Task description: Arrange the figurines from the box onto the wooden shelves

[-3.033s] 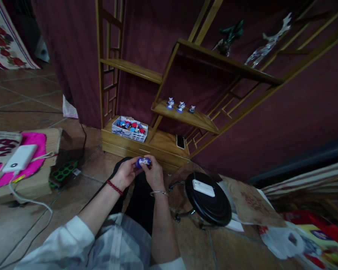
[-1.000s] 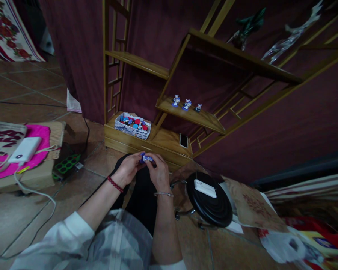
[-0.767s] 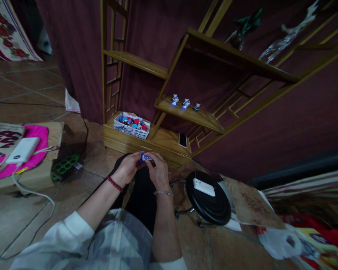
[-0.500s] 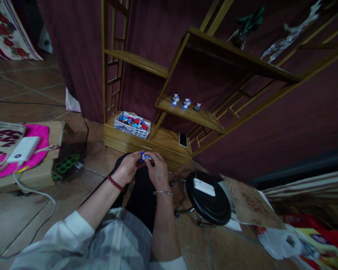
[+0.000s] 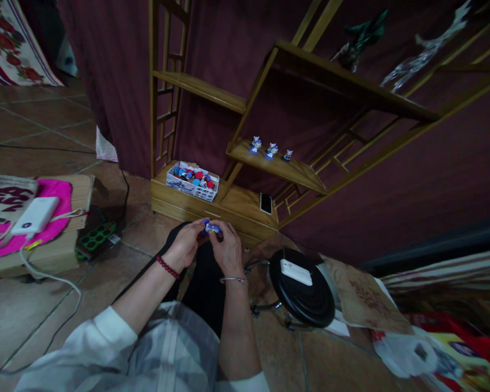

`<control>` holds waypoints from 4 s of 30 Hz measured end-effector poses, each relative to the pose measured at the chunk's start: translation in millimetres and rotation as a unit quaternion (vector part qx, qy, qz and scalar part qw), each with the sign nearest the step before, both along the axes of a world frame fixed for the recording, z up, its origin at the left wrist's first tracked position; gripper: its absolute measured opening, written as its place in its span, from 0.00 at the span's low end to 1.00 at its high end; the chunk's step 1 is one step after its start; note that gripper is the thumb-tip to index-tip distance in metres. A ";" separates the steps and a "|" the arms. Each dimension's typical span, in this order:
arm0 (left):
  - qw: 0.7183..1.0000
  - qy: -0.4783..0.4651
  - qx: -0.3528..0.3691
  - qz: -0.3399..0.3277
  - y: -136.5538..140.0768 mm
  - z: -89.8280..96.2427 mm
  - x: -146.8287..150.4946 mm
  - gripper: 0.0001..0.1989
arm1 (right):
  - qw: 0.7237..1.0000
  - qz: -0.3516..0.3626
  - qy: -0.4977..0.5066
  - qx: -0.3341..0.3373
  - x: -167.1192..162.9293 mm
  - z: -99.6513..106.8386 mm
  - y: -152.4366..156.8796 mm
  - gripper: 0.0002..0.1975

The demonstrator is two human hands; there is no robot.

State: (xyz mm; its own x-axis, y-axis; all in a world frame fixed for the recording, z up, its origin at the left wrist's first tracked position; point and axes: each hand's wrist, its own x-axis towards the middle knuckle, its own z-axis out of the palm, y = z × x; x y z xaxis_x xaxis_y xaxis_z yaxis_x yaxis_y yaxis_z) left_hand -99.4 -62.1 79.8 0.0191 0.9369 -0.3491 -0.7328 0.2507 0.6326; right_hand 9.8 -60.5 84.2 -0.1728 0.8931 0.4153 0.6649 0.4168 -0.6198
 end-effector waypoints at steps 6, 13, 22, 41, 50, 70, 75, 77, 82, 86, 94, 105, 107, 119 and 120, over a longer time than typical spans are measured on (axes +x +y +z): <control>1.000 -0.003 0.001 0.009 0.1 -0.9 1.3 0.08 | 1.000 -0.018 0.006 -0.004 -1.6 0.1 0.4 0.09; 1.000 0.007 0.000 0.009 0.6 -1.1 1.5 0.09 | 0.999 -0.036 0.011 -0.014 -2.4 -1.1 1.0 0.08; 1.000 0.006 -0.009 0.010 1.0 -2.3 1.8 0.09 | 0.999 -0.045 0.010 -0.017 -2.6 -1.7 0.1 0.08; 1.000 0.011 -0.015 0.012 -0.3 -0.5 2.7 0.09 | 0.998 -0.057 0.000 -0.036 -2.3 2.1 -1.6 0.08; 1.000 0.013 -0.022 0.017 0.7 0.1 1.9 0.10 | 0.998 -0.053 -0.001 -0.032 -3.2 -0.3 -1.3 0.08; 0.998 0.017 -0.025 0.063 -0.3 11.3 -24.4 0.11 | 0.998 -0.005 -0.038 -0.048 -31.2 17.7 9.1 0.10; 0.997 0.016 -0.023 0.068 1.0 15.3 -24.1 0.10 | 0.997 -0.013 -0.035 -0.060 -32.2 18.7 13.6 0.12; 0.997 0.012 -0.031 0.068 0.9 15.1 -22.1 0.10 | 0.997 -0.013 -0.032 -0.064 -30.7 16.1 14.0 0.11; 0.998 0.009 -0.039 0.052 1.6 14.9 -17.1 0.08 | 0.998 -0.027 -0.019 -0.051 -25.2 8.3 15.5 0.10; 0.997 0.005 -0.051 0.053 2.8 14.7 -15.1 0.08 | 0.998 -0.028 -0.021 -0.045 -22.8 4.6 16.3 0.08; 0.998 0.001 -0.051 0.047 6.2 7.3 -14.2 0.08 | 0.998 -0.017 -0.007 -0.065 -22.7 4.5 15.1 0.07; 0.999 -0.011 -0.040 0.035 5.0 8.3 -11.9 0.07 | 0.998 -0.021 0.023 -0.058 -19.0 -0.1 15.5 0.10; 0.999 -0.009 -0.039 0.030 5.3 8.2 -10.8 0.07 | 0.998 -0.023 0.026 -0.056 -17.8 -0.9 15.4 0.10; 0.999 -0.019 -0.041 0.017 7.1 3.4 -5.7 0.08 | 0.996 -0.042 0.048 -0.067 -12.4 -4.5 14.1 0.11; 0.999 -0.019 -0.040 0.017 7.4 2.7 -5.5 0.07 | 0.996 -0.041 0.050 -0.065 -12.4 -5.3 14.3 0.11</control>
